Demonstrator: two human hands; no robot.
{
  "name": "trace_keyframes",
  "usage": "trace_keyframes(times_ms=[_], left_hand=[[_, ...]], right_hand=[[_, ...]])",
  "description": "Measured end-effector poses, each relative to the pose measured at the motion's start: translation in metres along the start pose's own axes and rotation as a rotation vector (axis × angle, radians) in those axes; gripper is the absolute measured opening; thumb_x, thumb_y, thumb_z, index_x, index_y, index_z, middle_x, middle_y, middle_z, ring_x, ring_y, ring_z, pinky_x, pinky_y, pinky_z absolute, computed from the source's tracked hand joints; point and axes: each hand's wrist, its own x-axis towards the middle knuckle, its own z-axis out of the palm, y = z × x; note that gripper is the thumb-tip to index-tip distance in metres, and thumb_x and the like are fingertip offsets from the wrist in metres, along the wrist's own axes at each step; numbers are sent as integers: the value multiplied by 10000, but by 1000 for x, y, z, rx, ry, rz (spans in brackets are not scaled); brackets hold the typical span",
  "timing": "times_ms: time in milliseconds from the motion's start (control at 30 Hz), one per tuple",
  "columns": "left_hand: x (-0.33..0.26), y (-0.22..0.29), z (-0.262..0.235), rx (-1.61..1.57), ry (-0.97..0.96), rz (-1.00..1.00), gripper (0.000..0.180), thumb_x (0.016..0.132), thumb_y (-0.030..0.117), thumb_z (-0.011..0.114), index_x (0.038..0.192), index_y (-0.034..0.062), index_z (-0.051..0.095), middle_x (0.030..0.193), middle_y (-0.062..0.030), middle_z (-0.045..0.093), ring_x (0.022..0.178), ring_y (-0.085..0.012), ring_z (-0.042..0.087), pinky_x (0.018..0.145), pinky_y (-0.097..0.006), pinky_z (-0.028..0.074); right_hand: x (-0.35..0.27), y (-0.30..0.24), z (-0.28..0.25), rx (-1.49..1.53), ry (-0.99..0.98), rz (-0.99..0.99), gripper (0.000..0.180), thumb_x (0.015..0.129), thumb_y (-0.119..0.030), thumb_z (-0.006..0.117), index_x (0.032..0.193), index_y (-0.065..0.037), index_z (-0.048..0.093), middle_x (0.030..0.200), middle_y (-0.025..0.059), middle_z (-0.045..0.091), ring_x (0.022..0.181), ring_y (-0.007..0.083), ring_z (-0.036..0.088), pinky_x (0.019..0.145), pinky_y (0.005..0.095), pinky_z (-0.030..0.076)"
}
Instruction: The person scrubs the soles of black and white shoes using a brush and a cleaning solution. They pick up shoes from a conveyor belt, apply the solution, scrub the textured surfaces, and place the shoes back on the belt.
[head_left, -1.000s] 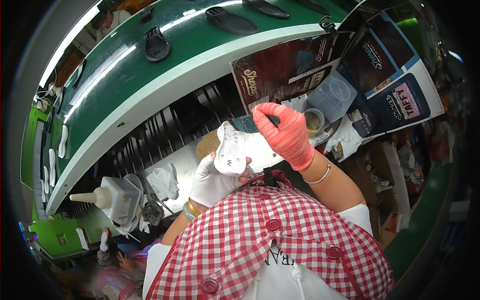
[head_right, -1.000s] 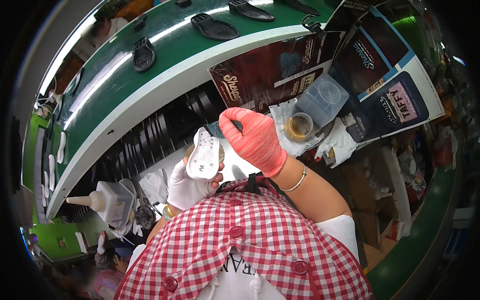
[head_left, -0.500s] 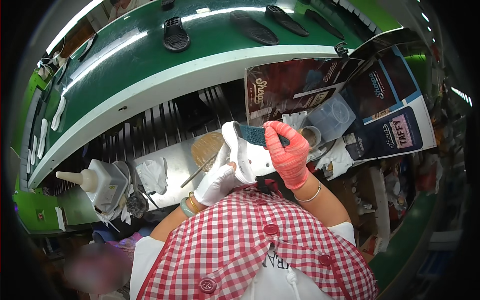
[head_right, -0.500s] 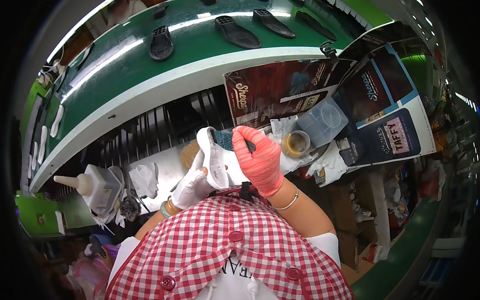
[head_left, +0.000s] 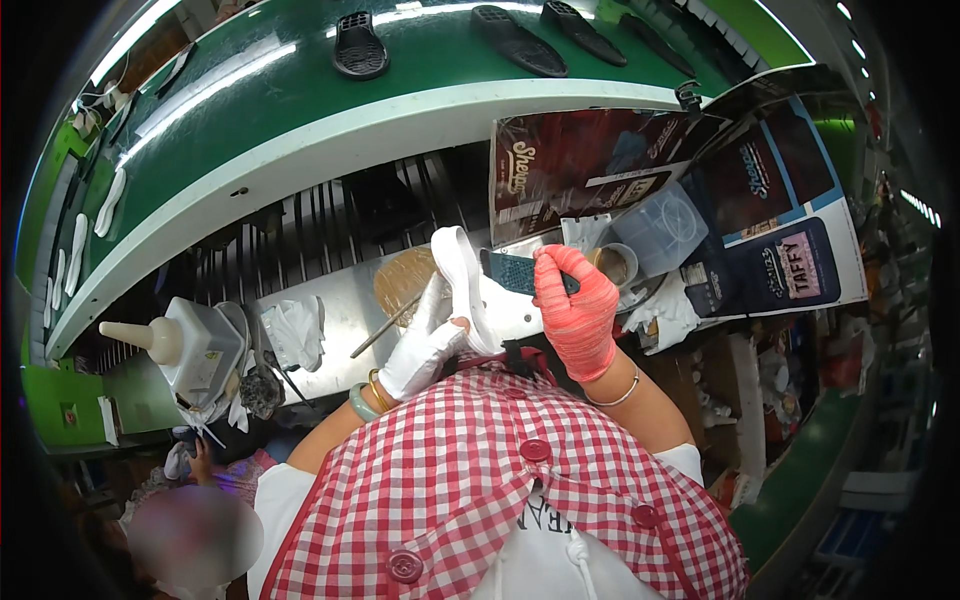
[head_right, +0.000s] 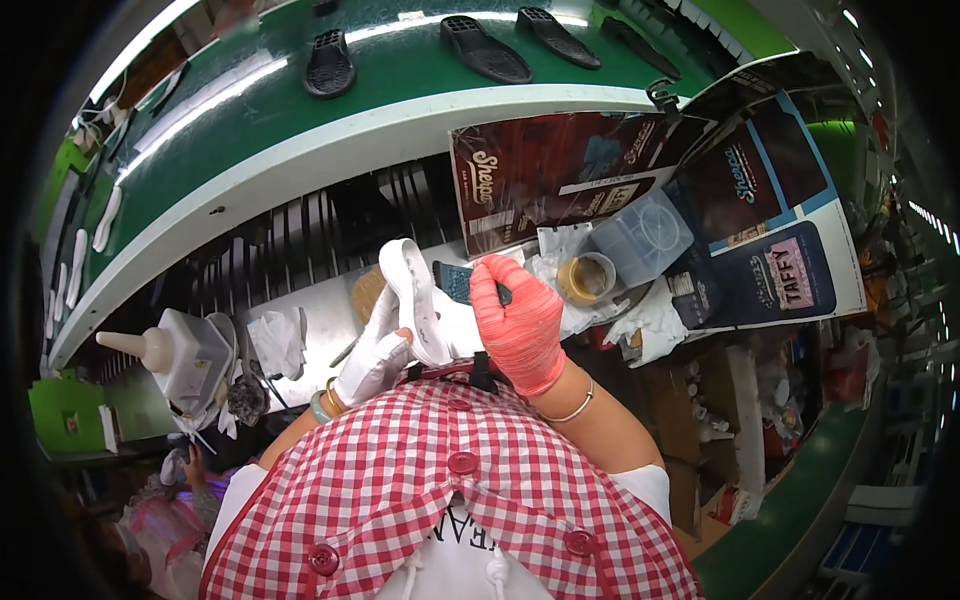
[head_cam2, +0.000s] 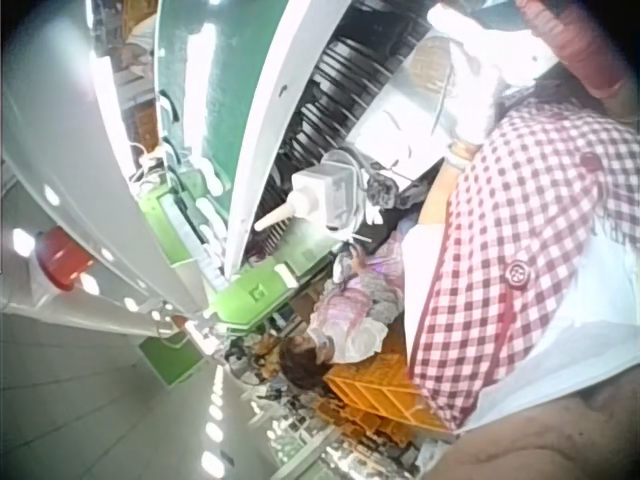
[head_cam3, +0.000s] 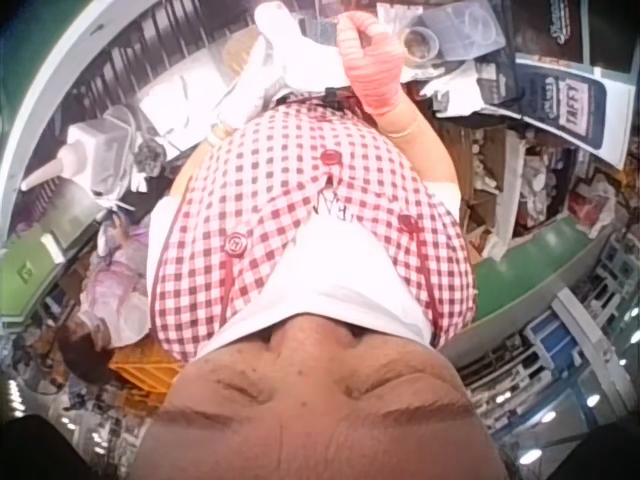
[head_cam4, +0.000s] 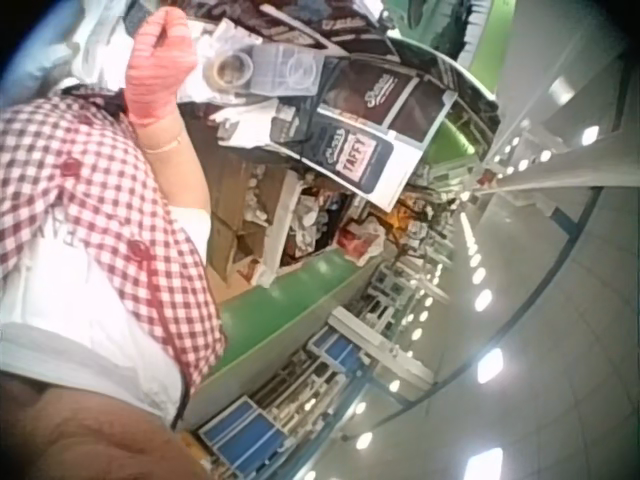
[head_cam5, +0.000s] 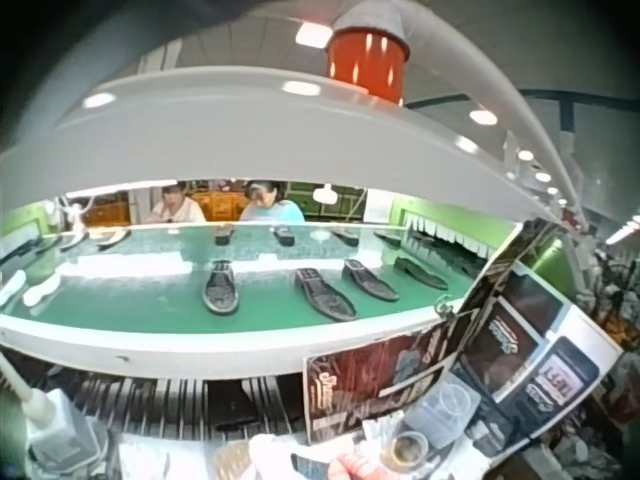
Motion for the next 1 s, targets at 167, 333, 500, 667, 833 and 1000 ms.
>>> trace_keyframes(times_ms=[167, 333, 500, 667, 833, 1000], left_hand=[[0, 9, 6, -23, -4, -1, 780, 880, 166, 580, 1469, 138, 69, 1433, -98, 284, 1275, -216, 367, 1025, -349, 346], [-4, 11, 4, -50, -15, 10, 772, 874, 171, 582, 1467, 157, 89, 1420, -98, 299, 1278, -226, 366, 1027, -363, 351], [-1, 15, 8, 1, 26, 64, 770, 870, 178, 587, 1465, 140, 99, 1423, -100, 297, 1276, -224, 369, 1028, -364, 351], [-3, 14, 5, 16, 31, 91, 776, 872, 172, 593, 1465, 133, 94, 1401, -100, 327, 1261, -215, 380, 1010, -362, 367], [1, 17, 8, 62, 66, 119, 774, 843, 167, 647, 1446, 125, 163, 1348, -85, 382, 1217, -198, 416, 991, -362, 380], [8, 30, -1, 849, 11, 553, 701, 775, 121, 715, 1347, 88, 311, 1249, -93, 457, 1137, -198, 478, 969, -345, 398]], right_hand=[[-4, -6, -2, -20, -77, -117, 123, 818, -42, 626, 911, 37, 638, 733, 149, 644, 627, 189, 630, 585, 277, 494], [-11, -13, -12, -43, -98, 25, 125, 816, -48, 629, 908, 35, 636, 741, 174, 639, 640, 244, 649, 578, 294, 501], [-1, -22, -10, -115, -272, -187, 133, 806, -64, 627, 904, 25, 632, 756, 189, 634, 649, 283, 644, 567, 299, 497], [-6, -19, -19, -10, -250, -8, 123, 823, -75, 619, 894, 24, 639, 732, 159, 632, 637, 223, 625, 572, 278, 484], [4, -10, -22, -121, -265, -147, 118, 846, -56, 606, 911, 37, 639, 703, 104, 635, 603, 119, 588, 559, 238, 466], [16, -35, -44, 469, 127, 234, 115, 882, -101, 586, 939, -14, 635, 765, 8, 619, 559, 50, 529, 486, 188, 434]])
